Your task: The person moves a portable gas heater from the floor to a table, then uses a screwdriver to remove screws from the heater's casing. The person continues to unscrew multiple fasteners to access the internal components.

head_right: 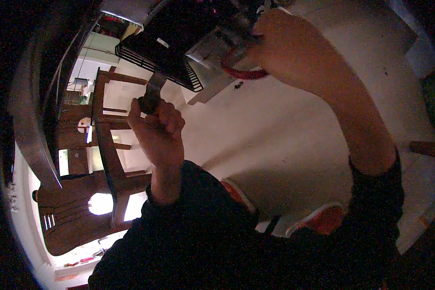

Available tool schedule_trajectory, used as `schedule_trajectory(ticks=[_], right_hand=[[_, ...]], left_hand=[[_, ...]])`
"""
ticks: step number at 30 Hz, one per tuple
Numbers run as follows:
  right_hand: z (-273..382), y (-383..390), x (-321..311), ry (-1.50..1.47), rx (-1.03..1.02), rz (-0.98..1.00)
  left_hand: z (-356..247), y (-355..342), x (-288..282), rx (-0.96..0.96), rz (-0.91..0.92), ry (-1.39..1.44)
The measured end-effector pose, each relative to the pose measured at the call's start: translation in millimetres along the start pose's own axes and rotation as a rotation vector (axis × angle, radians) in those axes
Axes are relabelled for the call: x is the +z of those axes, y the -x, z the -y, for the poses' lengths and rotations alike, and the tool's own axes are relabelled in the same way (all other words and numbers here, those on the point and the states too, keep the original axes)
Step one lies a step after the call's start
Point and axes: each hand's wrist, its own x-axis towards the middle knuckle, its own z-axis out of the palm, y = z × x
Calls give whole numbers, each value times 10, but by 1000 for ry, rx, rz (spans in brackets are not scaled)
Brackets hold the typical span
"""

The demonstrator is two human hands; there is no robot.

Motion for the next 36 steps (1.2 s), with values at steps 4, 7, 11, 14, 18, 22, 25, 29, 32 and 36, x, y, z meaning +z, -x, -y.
schedule_trajectory(ticks=[4,7,11,14,18,22,25,29,32,36], right_hand=[[-237,-277,291,1,11,15],[-406,-379,399,-97,-242,-38],[-332,-371,431,-312,-63,82],[-95,-261,439,-723,233,206],[-4,-316,236,-1039,379,190],[-43,-361,259,-1223,436,229],[-85,-369,253,-1376,486,162],[48,-332,293,-1369,498,14],[178,-251,345,-1109,300,345],[97,-293,248,-1318,562,-29]], left_hand=[[-20,-11,36,-17,-32,-34],[-70,13,-4,-61,-76,-14],[-65,34,-49,-11,14,-5],[-47,2,-45,-9,31,11],[-34,2,-59,11,58,14],[-28,13,-65,10,33,-28],[-34,25,-64,4,50,-18],[-36,14,-45,-1,30,-5],[-25,-8,-13,5,-30,-36],[-35,5,-16,-8,-28,-3]])
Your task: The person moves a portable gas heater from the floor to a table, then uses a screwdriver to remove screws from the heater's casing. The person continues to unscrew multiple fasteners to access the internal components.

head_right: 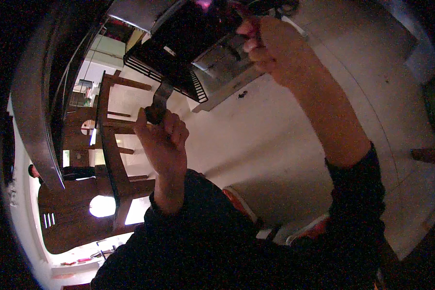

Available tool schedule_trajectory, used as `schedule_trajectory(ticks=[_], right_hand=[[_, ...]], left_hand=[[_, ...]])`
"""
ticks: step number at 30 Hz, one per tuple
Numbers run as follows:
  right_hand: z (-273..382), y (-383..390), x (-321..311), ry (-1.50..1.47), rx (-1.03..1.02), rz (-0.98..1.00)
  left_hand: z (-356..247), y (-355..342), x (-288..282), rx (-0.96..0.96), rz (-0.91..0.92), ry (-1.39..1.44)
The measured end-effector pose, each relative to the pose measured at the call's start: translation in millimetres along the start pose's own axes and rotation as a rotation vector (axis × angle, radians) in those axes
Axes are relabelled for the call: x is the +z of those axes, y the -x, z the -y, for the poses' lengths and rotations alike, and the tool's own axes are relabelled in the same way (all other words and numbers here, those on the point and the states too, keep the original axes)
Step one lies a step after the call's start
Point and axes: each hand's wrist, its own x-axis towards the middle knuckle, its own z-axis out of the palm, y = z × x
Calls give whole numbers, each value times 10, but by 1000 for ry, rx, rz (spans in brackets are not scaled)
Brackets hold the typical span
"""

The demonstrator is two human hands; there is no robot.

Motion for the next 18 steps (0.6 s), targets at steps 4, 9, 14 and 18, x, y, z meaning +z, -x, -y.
schedule_trajectory(ticks=[4,9,14,18], right_hand=[[-118,20,-41,81,148,319],[-111,-53,-21,-40,81,111],[-83,66,-20,-16,119,173],[16,391,-199,66,22,159]], left_hand=[[6,5,-5,21,20,-35],[9,7,-13,23,86,-29],[-2,-6,0,-21,92,11],[14,4,14,8,32,-6]])
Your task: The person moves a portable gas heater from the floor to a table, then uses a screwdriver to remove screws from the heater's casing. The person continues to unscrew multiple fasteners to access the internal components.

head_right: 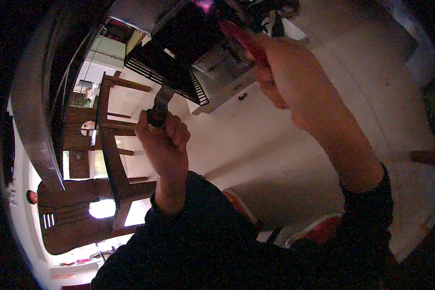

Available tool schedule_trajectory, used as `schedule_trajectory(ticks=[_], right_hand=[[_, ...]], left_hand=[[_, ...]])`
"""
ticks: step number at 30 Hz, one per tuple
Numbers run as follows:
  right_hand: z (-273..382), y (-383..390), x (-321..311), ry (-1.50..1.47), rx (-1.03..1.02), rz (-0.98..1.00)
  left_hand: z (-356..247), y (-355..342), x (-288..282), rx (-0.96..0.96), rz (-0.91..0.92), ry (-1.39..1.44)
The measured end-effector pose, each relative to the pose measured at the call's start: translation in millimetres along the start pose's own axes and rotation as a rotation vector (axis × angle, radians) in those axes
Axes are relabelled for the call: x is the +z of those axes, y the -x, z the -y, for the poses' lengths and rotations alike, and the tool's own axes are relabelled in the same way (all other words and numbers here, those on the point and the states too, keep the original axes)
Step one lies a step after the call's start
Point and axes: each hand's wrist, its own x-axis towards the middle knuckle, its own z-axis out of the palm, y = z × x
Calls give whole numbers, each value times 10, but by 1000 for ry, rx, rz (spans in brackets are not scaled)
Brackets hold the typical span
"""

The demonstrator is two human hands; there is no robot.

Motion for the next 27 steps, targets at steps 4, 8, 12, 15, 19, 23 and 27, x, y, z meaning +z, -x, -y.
schedule_trajectory(ticks=[4,8,12,15,19,23,27], right_hand=[[189,329,-105,197,5,-83],[307,631,-159,104,43,-155],[325,740,-246,59,168,-36],[241,638,-296,-1,164,-21],[72,196,-360,-86,65,-22],[-35,-271,-369,-130,39,-31],[81,-148,-327,-121,29,-95]], left_hand=[[52,-37,54,-2,-28,75],[83,-48,98,38,36,28],[123,-71,145,66,8,36],[134,-81,168,65,-21,38],[123,-70,168,71,-24,-49],[109,-52,154,51,-28,-45],[94,-59,129,19,-16,-6]])
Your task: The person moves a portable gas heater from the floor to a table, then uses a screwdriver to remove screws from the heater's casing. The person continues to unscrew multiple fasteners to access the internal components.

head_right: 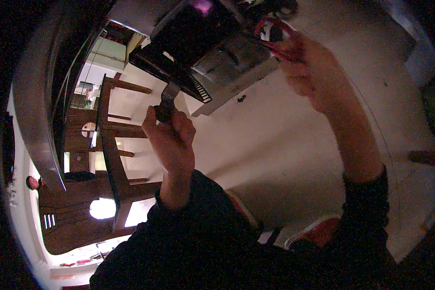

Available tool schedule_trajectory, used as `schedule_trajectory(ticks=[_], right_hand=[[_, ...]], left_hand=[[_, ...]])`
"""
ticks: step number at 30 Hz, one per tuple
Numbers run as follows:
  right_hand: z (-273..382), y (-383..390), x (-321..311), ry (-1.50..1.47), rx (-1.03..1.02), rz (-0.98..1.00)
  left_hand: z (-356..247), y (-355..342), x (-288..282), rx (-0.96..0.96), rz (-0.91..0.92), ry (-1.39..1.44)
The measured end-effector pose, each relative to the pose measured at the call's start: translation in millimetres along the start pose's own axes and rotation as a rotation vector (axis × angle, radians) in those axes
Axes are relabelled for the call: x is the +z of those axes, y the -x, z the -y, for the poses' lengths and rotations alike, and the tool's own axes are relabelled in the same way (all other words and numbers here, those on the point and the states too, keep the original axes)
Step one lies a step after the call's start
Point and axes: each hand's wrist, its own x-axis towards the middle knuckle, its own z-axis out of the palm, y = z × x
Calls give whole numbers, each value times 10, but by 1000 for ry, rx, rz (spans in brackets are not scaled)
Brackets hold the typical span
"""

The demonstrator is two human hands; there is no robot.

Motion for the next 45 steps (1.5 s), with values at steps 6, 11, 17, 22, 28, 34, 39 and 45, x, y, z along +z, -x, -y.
schedule_trajectory(ticks=[6,11,17,22,28,34,39,45], right_hand=[[100,425,-174,143,-6,9],[-139,-23,33,50,143,178],[-285,-119,302,166,-21,137],[-273,-92,166,317,-134,145],[-447,-297,204,645,-521,175],[-376,-306,299,243,42,160],[-420,-291,432,829,-485,222],[-470,-442,407,661,-456,301]], left_hand=[[12,11,-24,-1,-1,11],[24,4,11,6,-24,-11],[5,20,-4,27,-28,-33],[-10,10,-30,-2,1,-9],[-11,23,-16,21,-5,-45],[0,24,-17,11,2,-35],[-2,17,-12,-10,-12,-10],[2,9,-27,34,29,-12]])
